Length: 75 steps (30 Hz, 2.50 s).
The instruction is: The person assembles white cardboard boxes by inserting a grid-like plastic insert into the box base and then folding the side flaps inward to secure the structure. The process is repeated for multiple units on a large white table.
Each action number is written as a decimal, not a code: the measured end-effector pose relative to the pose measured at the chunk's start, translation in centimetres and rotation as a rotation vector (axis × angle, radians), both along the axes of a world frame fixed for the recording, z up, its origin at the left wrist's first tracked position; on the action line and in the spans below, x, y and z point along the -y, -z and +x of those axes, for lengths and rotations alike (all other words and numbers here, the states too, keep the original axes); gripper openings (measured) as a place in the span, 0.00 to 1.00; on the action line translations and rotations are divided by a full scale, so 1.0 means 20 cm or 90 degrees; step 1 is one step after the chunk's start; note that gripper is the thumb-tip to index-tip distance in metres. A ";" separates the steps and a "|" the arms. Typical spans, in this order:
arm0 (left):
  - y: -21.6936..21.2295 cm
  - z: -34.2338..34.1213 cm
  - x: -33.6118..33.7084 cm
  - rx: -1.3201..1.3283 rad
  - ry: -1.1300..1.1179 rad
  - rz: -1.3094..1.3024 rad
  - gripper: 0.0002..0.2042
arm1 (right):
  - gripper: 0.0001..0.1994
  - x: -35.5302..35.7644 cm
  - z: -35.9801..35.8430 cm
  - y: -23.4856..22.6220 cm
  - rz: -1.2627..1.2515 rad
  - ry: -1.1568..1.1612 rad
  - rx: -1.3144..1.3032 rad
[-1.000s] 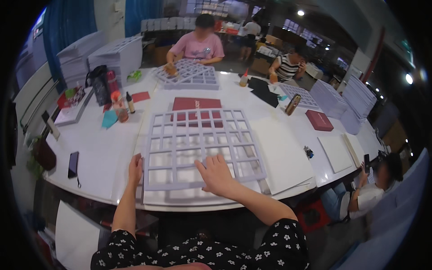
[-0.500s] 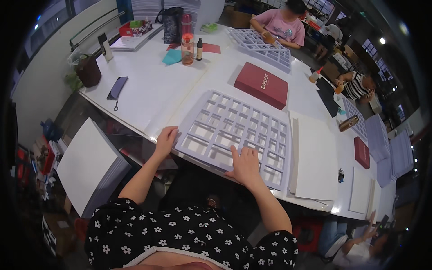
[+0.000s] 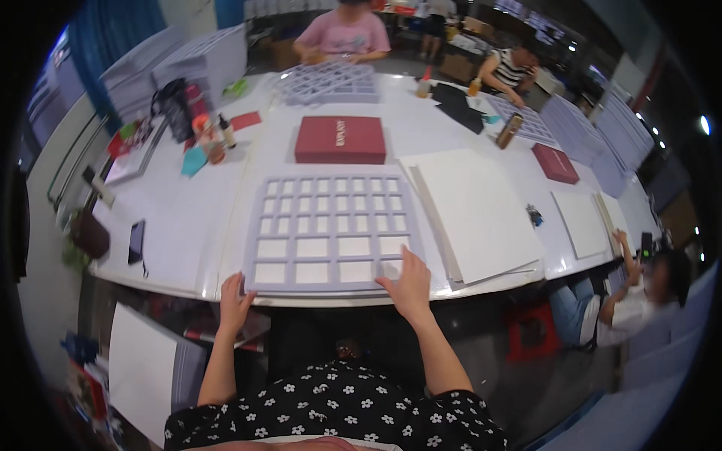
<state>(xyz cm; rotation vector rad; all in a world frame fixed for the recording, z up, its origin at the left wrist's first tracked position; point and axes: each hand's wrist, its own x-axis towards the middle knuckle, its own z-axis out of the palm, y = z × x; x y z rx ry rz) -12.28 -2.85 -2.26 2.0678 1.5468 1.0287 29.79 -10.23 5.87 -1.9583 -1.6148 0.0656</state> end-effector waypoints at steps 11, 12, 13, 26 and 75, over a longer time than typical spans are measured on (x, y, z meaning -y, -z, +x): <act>-0.11 0.04 0.01 -0.131 0.012 0.002 0.28 | 0.31 0.29 0.28 0.28 -0.042 0.074 -0.004; -0.12 0.06 0.02 -0.133 0.005 -0.010 0.27 | 0.30 0.29 0.27 0.28 -0.027 0.067 0.016; -0.13 0.07 0.01 -0.134 0.001 -0.021 0.26 | 0.28 0.29 0.25 0.28 -0.008 0.074 0.012; -0.15 0.07 0.02 -0.245 -0.054 0.005 0.17 | 0.15 0.27 0.27 0.31 0.133 0.084 0.134; -0.48 0.27 0.08 0.251 0.104 -0.092 0.08 | 0.08 0.17 0.86 0.04 -0.191 0.191 0.269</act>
